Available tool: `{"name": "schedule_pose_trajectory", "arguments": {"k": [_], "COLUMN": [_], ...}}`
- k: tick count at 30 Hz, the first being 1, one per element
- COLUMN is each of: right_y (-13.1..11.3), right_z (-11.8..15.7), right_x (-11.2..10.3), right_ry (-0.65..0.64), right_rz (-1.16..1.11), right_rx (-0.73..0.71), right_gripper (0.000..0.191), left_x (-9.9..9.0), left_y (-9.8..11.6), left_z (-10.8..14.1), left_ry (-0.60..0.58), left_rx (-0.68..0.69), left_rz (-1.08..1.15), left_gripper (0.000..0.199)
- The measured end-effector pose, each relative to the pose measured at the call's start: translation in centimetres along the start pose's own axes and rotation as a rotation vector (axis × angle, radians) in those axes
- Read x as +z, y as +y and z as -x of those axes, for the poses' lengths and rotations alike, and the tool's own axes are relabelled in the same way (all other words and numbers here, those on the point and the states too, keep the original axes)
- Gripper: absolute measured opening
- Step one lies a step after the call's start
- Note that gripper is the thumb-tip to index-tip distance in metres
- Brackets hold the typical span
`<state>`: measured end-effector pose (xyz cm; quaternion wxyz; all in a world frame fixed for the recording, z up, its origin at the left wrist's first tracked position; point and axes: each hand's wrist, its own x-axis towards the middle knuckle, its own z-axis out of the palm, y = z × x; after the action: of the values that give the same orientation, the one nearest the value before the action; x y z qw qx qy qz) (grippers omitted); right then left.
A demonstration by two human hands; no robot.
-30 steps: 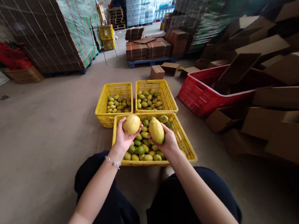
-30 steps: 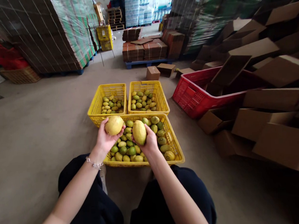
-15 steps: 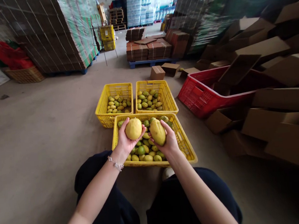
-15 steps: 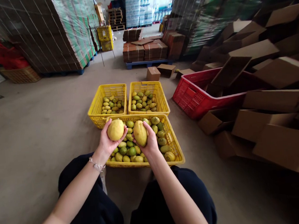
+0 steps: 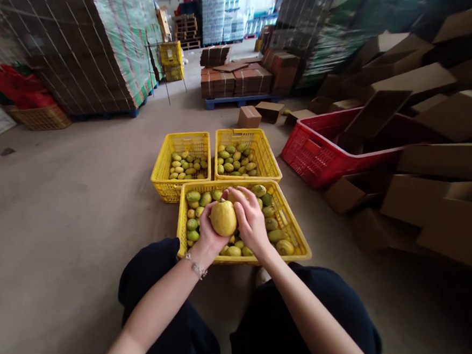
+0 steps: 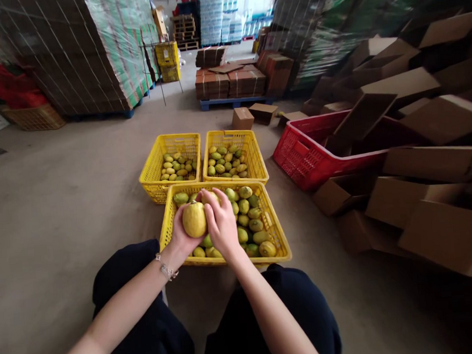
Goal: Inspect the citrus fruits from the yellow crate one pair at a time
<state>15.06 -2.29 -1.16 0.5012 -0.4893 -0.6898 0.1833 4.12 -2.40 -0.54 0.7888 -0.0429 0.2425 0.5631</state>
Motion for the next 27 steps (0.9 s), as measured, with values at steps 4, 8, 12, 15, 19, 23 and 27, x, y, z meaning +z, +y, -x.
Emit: {"name": "schedule_pose_trajectory", "arguments": {"k": [4,8,12,15,19,23,27], "right_y": [-0.3,-0.7,-1.6,-1.9,-1.4,-0.7,-0.8], "right_z": [1.0,1.4,1.9,2.5,2.5,1.4,0.6], "right_x": [0.2,0.5,0.8,0.8,0.1,-0.7,-0.8], "right_ry": [-0.165,-0.148,-0.119,-0.067,0.029,0.125,0.16], "right_rz": [0.156,0.183,0.165,0.204,0.224,0.053,-0.097], "right_rx": [-0.188,-0.328,-0.631,-0.872,-0.94,-0.674,-0.429], "right_gripper": [0.059,0.072,0.065,0.044,0.038,0.066,0.069], "left_x": [-0.3,-1.1,-1.5,-1.0,0.3,1.1,1.1], "left_y": [-0.2,0.1,-0.3,-0.3,1.1,3.4,4.3], "left_z": [-0.1,-0.5,-0.5,-0.3,-0.1,0.0,0.5], "left_ry": [0.021,-0.1,-0.186,-0.155,-0.142,-0.186,-0.176], "left_rx": [0.04,0.047,0.04,0.024,0.114,0.389,0.779], "left_rz": [-0.071,-0.189,-0.268,-0.289,-0.265,-0.308,-0.609], "left_gripper": [0.024,0.032,0.041,0.038,0.039,0.041,0.047]}}
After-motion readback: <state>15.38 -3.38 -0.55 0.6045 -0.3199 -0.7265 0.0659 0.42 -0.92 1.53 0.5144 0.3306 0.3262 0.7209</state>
